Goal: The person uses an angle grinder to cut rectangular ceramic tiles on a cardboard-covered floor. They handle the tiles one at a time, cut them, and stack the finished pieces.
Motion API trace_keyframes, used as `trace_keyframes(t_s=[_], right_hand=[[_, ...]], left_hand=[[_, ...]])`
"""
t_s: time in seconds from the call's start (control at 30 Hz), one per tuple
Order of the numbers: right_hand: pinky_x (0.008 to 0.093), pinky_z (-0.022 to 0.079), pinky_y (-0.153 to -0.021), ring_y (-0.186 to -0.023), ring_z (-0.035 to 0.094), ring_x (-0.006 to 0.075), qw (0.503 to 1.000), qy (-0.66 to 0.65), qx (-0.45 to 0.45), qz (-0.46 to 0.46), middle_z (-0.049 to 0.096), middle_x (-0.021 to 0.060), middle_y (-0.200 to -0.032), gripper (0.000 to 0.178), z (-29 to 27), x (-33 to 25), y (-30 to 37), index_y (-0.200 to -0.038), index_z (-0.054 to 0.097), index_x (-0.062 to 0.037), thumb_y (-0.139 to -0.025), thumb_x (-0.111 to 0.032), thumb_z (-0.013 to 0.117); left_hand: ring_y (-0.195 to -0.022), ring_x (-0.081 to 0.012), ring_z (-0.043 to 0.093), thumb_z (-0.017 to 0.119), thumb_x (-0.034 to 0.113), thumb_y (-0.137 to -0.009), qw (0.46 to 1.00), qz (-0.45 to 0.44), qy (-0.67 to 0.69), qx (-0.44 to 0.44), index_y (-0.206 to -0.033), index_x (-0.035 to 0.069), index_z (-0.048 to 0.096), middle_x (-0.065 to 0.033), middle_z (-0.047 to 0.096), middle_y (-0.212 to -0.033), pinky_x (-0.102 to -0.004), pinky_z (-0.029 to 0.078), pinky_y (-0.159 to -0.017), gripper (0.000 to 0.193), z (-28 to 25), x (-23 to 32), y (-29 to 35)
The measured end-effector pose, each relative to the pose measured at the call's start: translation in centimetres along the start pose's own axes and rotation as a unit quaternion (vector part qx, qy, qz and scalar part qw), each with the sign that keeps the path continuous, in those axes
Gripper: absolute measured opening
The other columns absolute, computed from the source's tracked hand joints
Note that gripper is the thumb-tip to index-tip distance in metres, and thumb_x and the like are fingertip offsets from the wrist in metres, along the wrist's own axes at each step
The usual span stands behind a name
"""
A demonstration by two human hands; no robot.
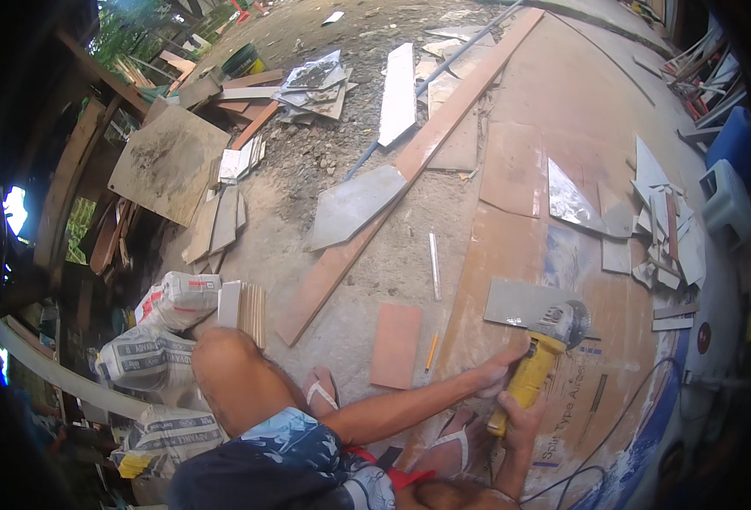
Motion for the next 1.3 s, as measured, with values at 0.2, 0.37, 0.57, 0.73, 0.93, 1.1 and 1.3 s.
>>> trace_keyframes(t_s=[0.2, 0.37, 0.57, 0.73, 0.93, 1.1, 1.3], right_hand=[[0.0335, 0.058, -0.088, -0.101, 0.07, 0.0202, 0.999, -0.013, -0.021, -0.026, 0.069, 0.0102, -0.121, 0.066, 1.1, 2.0, -0.8, -0.143, 0.056, 0.0038, -0.083, -0.006, 0.082], [0.0348, 0.063, -0.079, -0.093, 0.073, 0.0238, 0.994, -0.067, -0.061, 0.063, 0.069, 0.0117, -0.114, 0.065, 2.4, 4.0, 1.8, -0.143, 0.053, 0.0039, -0.085, -0.008, 0.079], [0.0355, 0.062, -0.068, -0.08, 0.073, 0.0231, 0.969, -0.198, -0.081, 0.119, 0.07, 0.0109, -0.103, 0.055, -0.6, 8.0, 3.3, -0.137, 0.056, 0.0026, -0.087, -0.009, 0.077], [0.0343, 0.06, -0.062, -0.072, 0.073, 0.0217, 0.986, -0.112, 0.058, 0.108, 0.071, 0.0086, -0.092, 0.034, -1.6, 6.5, 4.0, -0.119, 0.065, 0.0007, -0.089, -0.008, 0.079], [0.033, 0.059, -0.061, -0.068, 0.072, 0.0188, 0.998, 0.012, 0.041, 0.052, 0.072, 0.0094, -0.092, 0.043, -0.9, 3.2, 4.0, -0.124, 0.061, 0.0025, -0.086, -0.005, 0.078], [0.032, 0.059, -0.064, -0.074, 0.071, 0.0161, 0.998, 0.005, 0.06, 0.017, 0.07, 0.0076, -0.094, 0.053, 0.5, 1.8, 4.3, -0.131, 0.055, 0.0021, -0.083, -0.002, 0.079], [0.0503, 0.061, -0.081, -0.095, 0.077, 0.044, 0.951, 0.275, 0.128, -0.052, 0.076, 0.0275, -0.107, 0.066, -0.9, -0.3, -0.7, -0.137, 0.054, 0.0004, -0.081, -0.021, 0.083]], left_hand=[[-0.114, -0.0177, 0.07, 0.061, 0.063, -0.107, 0.996, 0.072, -0.039, 0.024, -0.142, 0.004, 0.063, -0.0082, 0.073, -0.125, -0.0349, 0.057, -0.099, 0.068, -0.5, 2.6, 1.8], [-0.109, -0.0166, 0.07, 0.064, 0.061, -0.106, 0.994, 0.066, -0.085, 0.02, -0.139, -0.001, 0.064, -0.0086, 0.073, -0.121, -0.0343, 0.056, -0.095, 0.07, -1.0, 1.2, 3.9], [-0.109, -0.0218, 0.07, 0.062, 0.054, -0.11, 0.926, 0.035, -0.373, 0.038, -0.141, 0.0, 0.065, -0.0091, 0.074, -0.124, -0.0373, 0.056, -0.093, 0.062, -2.6, -1.5, 1.8], [-0.098, -0.0323, 0.072, 0.054, 0.052, -0.113, 0.84, 0.145, -0.487, 0.191, -0.126, 0.0, 0.071, -0.0165, 0.075, -0.108, -0.0418, 0.056, -0.086, 0.057, -4.2, -2.0, 2.3], [-0.082, -0.0227, 0.075, 0.044, 0.058, -0.115, 0.968, -0.031, -0.169, 0.183, -0.128, -0.002, 0.068, -0.0149, 0.076, -0.103, -0.0369, 0.062, -0.081, 0.066, -2.7, -4.2, 3.7], [-0.094, -0.0263, 0.075, 0.043, 0.062, -0.113, 0.981, -0.081, -0.084, 0.157, -0.134, -0.002, 0.064, -0.0179, 0.075, -0.108, -0.0413, 0.062, -0.089, 0.07, -1.6, -3.3, 4.1], [-0.106, -0.026, 0.073, 0.047, 0.066, -0.111, 0.983, -0.007, -0.109, 0.145, -0.139, -0.002, 0.061, -0.0152, 0.072, -0.119, -0.0413, 0.059, -0.097, 0.074, -0.9, 2.2, 1.1]])
Point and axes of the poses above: each hand's wrist, its own y-axis away from the middle knuckle, its own z-axis out of the palm, x = y × z, the point moved 10 cm from there along -y, towards the middle knuckle
